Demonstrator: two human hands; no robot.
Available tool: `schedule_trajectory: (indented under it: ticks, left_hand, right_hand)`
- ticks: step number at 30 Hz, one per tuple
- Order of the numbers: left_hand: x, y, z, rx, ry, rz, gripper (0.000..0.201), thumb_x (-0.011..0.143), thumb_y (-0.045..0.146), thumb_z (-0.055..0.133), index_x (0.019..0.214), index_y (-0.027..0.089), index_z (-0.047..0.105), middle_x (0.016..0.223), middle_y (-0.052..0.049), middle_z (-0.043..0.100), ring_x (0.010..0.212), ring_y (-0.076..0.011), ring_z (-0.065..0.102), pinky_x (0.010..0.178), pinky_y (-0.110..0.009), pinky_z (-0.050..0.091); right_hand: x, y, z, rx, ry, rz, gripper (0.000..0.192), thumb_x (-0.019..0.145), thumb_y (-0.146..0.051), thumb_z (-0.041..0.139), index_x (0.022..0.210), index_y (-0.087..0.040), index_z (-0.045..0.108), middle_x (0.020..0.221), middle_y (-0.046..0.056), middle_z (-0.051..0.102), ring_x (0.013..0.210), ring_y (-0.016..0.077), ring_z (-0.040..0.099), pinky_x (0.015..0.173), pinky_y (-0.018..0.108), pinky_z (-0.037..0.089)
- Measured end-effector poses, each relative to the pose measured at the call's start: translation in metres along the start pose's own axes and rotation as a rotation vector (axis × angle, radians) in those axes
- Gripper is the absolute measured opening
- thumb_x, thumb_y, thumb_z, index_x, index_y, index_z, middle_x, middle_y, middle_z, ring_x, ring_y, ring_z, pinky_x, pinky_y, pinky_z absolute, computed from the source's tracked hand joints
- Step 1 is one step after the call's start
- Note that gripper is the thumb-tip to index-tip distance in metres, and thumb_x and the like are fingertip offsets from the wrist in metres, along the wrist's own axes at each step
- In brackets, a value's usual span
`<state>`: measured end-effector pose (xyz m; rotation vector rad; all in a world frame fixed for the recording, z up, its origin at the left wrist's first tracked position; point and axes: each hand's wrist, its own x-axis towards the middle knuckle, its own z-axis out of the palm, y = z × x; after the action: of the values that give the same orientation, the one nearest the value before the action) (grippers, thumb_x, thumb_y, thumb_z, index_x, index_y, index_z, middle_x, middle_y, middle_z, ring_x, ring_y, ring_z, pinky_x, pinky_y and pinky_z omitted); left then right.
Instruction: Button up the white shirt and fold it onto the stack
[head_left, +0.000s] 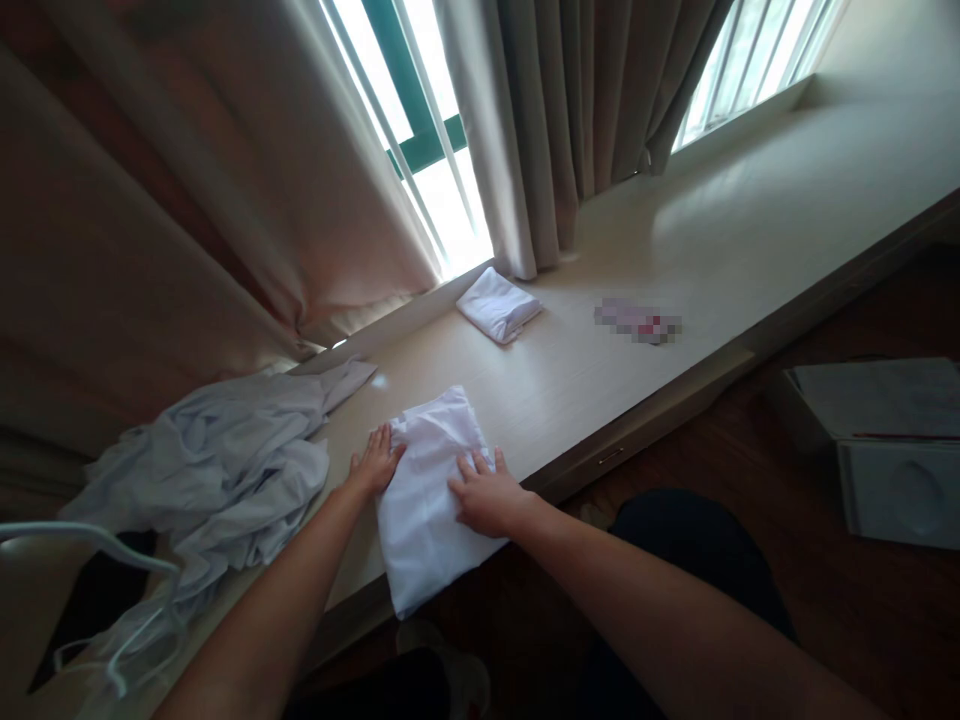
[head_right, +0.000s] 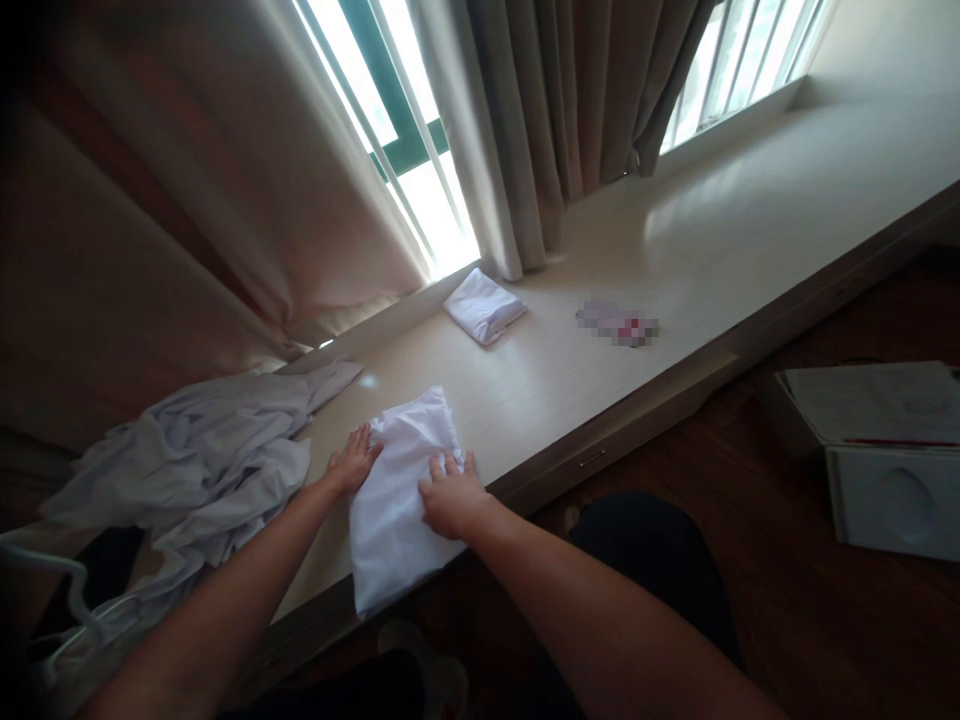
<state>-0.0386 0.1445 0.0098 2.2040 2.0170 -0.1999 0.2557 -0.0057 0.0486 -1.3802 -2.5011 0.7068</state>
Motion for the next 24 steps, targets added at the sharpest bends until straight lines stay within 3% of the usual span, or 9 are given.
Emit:
schedule_trajectory:
  ticks: [3,5,7,11,15,19,24]
  left_hand:
    - [-0.035,-0.003,-0.007,0.042,0.134,0.131,0.068,0.102,0.050,0.026,0.161,0.019,0.017,0.168,-0.013,0.017,0.156,-0.0308,0.014,0.121,-0.059,0.020]
    - [-0.070,-0.009,-0.007,0.046,0.267,0.233,0.060,0.102,0.040,0.032,0.159,0.023,0.027,0.164,-0.012,0.030,0.151,-0.0293,0.028,0.121,-0.051,0.026]
    - [-0.107,-0.016,-0.004,0.032,0.316,0.267,0.054,0.100,0.030,0.036,0.154,0.026,0.040,0.154,-0.011,0.045,0.140,-0.0284,0.044,0.117,-0.047,0.034]
    - [-0.164,-0.033,0.005,-0.007,0.142,0.417,0.062,0.090,0.011,0.040,0.149,0.032,0.047,0.150,-0.005,0.050,0.135,-0.0246,0.049,0.115,-0.043,0.039]
    - [-0.187,-0.040,0.008,-0.072,-0.010,0.509,0.086,0.077,-0.001,0.042,0.157,0.030,0.033,0.162,-0.004,0.036,0.148,-0.0236,0.035,0.122,-0.045,0.032]
    - [-0.202,-0.042,0.003,-0.096,-0.132,0.569,0.107,0.065,0.003,0.055,0.162,0.028,0.017,0.168,-0.006,0.021,0.154,-0.0286,0.024,0.123,-0.048,0.028]
    - [-0.227,-0.040,0.006,-0.080,-0.055,0.511,0.104,0.067,0.013,0.065,0.160,0.030,0.021,0.167,-0.007,0.024,0.152,-0.0296,0.026,0.121,-0.047,0.029]
  right_hand:
    - [0.000,0.003,-0.012,0.007,0.043,-0.065,0.042,0.100,-0.026,0.040,0.139,-0.018,0.056,0.154,0.020,0.043,0.149,0.0422,0.027,0.109,0.082,0.012]
    - [-0.003,0.008,-0.017,0.020,0.074,-0.113,0.048,0.095,-0.013,0.038,0.139,-0.022,0.055,0.154,0.015,0.046,0.150,0.0363,0.029,0.111,0.080,0.013]
    - [-0.007,0.014,-0.019,0.037,0.080,-0.148,0.055,0.089,-0.005,0.039,0.138,-0.024,0.056,0.155,0.012,0.046,0.149,0.0311,0.033,0.114,0.075,0.016]
    - [-0.016,0.031,-0.012,0.060,-0.016,-0.139,0.064,0.084,-0.001,0.038,0.137,-0.030,0.058,0.159,0.005,0.042,0.147,0.0267,0.038,0.117,0.069,0.020]
    - [-0.021,0.040,-0.005,0.032,-0.186,-0.148,0.090,0.072,0.005,0.041,0.154,-0.032,0.038,0.168,0.004,0.021,0.155,0.0276,0.021,0.119,0.069,0.014]
    - [-0.027,0.040,-0.003,0.010,-0.288,-0.185,0.108,0.063,0.009,0.042,0.160,-0.034,0.021,0.170,0.002,0.010,0.157,0.0258,0.007,0.121,0.066,0.003]
    - [-0.037,0.036,0.005,-0.040,-0.276,-0.227,0.112,0.064,0.007,0.048,0.161,-0.035,0.013,0.170,0.003,0.005,0.157,0.0283,0.004,0.121,0.065,0.001]
